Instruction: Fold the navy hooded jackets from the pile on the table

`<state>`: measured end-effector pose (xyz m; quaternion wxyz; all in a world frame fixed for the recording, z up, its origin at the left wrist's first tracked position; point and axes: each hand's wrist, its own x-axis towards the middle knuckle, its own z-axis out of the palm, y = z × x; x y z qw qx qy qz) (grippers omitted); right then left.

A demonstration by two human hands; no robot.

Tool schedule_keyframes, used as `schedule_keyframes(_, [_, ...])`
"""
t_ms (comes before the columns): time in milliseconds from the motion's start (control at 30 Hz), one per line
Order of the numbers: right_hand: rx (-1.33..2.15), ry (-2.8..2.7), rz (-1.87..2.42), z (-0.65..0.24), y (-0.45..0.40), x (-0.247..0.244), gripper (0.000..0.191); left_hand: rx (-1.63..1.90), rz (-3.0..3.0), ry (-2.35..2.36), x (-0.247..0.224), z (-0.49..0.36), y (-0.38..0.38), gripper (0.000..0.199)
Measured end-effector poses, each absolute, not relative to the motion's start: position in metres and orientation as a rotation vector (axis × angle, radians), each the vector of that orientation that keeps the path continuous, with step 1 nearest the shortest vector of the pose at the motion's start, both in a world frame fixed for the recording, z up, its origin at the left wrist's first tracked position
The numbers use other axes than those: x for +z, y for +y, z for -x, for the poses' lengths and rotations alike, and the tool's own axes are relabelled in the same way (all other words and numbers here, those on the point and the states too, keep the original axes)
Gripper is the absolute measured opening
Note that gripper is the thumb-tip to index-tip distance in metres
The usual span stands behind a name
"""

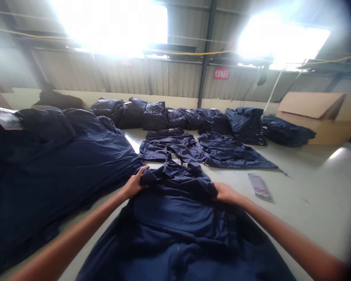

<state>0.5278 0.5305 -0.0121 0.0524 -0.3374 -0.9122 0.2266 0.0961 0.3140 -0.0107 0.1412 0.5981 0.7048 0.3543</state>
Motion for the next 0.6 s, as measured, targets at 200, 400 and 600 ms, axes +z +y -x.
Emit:
schedule_keyframes(200, [0.491,-2.696,0.822,-0.528,0.518,-0.008,0.028,0.993,-1.905,2.041,-0.007,-0.096,0.301,0.037])
schedule_keyframes(400, [0.608,-2.519,0.676,-0.540,0.499,0.015,0.020,1.146,-2.083,2.001,0.025,-0.106,0.272,0.018])
schedule_keyframes(600, [0.765,-2.382,0.653,-0.552,0.490,0.055,0.064,1.355,-1.763,1.853,0.066,-0.102,0.256,0.037])
